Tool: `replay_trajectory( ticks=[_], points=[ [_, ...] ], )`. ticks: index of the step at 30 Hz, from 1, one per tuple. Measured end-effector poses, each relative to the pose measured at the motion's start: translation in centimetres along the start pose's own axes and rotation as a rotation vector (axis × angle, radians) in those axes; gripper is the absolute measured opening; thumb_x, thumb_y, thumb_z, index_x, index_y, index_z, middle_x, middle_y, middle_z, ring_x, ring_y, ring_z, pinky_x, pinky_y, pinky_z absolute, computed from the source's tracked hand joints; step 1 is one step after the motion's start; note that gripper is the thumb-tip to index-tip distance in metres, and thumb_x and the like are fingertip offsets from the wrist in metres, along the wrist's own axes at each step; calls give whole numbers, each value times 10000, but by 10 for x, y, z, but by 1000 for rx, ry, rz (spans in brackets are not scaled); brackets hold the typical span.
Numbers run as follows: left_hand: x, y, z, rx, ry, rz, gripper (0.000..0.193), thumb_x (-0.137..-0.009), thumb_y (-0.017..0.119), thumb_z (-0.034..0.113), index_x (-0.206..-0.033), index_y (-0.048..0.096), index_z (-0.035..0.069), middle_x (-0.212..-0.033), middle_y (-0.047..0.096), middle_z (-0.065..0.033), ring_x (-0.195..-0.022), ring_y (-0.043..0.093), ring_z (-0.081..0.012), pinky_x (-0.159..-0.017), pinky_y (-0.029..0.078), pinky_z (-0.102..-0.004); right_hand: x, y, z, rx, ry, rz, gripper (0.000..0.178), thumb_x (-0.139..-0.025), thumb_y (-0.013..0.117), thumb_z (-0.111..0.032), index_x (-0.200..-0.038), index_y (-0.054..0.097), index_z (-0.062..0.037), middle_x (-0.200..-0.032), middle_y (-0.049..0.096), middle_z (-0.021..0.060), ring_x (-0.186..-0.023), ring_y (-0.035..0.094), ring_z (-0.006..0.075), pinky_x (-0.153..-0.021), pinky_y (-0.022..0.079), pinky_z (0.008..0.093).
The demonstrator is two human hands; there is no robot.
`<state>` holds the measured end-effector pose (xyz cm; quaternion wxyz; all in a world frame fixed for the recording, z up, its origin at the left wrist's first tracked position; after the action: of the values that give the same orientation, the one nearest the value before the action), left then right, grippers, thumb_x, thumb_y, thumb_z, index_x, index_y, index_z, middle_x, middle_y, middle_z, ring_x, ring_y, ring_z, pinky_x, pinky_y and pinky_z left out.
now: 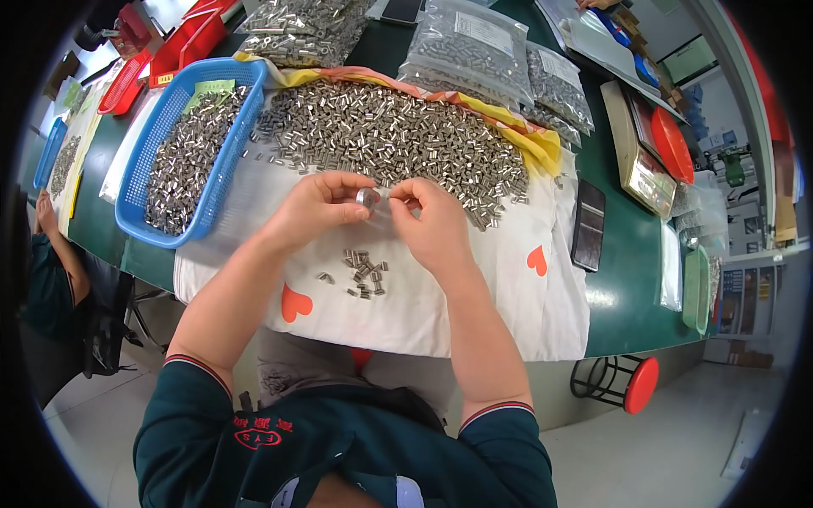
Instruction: Sorting small metal components on a workbench and placing them into a small container.
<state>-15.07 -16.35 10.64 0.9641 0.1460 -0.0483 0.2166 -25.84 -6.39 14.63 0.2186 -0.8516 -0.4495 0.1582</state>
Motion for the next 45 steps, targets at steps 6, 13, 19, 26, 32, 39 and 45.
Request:
replay_trajectory(
  ticks=[6, 13, 19, 26, 32, 39, 45],
  points=[
    [1, 4, 2, 3, -14, -14, 339, -752, 634, 10, -1073, 530, -26, -915, 609, -71, -821, 583, -104, -734, 469, -215, 2, 8, 0, -211, -65, -124, 105, -745, 593, -3, -850, 602, -16, -799, 603, 11, -714, 527, 68, -651, 430, 211],
    [0, 2, -3, -22, 17, -4, 339, -736, 659, 28, -1054, 554, -24, -885, 606, -51, -795, 568, -86, -703, 462, -206, 5, 8, -6, -118, -106, -43, 84, -719, 603, 1, -801, 601, -18, -746, 600, 26, -678, 548, 97, -625, 440, 220],
    [1, -2, -4, -87, 24, 67, 336, -722, 676, 42, -1039, 580, -9, -856, 601, -26, -766, 552, -68, -682, 454, -200, 10, 10, -23, 143, -372, 85, 68, -694, 595, 7, -760, 585, -11, -697, 577, 73, -637, 569, 167, -565, 456, 255],
    [2, 8, -3, -49, -46, -45, 355, -726, 671, 24, -1064, 566, -6, -879, 603, -28, -777, 554, -62, -688, 458, -195, 4, -2, -7, -86, -97, -149, 81, -705, 622, -19, -781, 596, -15, -736, 604, 29, -659, 547, 104, -614, 440, 235],
    [7, 17, -3, -58, -112, -159, 353, -723, 668, 9, -1061, 566, -11, -890, 610, -32, -789, 558, -65, -705, 470, -205, 0, -9, 3, -100, 43, -225, 91, -721, 616, -55, -804, 605, -19, -703, 592, 13, -637, 524, 81, -604, 431, 223],
    [17, 26, 3, -402, -33, -279, 359, -681, 702, 5, -1021, 589, -1, -911, 611, -17, -818, 565, -76, -730, 473, -225, -8, -21, 17, 275, -11, 3, 66, -713, 602, -86, -759, 605, -38, -675, 587, 66, -621, 557, 181, -592, 442, 294],
    [10, 21, 0, -287, -41, -198, 340, -705, 695, 63, -1028, 595, 30, -859, 617, -28, -782, 552, -67, -705, 465, -213, -3, -5, 14, 575, -188, 43, 54, -686, 610, -93, -724, 601, -54, -684, 558, 70, -650, 549, 219, -594, 441, 327]
  ],
)
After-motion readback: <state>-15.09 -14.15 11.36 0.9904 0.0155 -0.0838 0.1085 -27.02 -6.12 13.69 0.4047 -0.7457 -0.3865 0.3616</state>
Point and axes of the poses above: each hand's wrist, its own x-axis away from the middle knuckle, its own y-axis out of the palm, z = x × y, the point moved 6 cm from there along -x, towards the middle knuckle
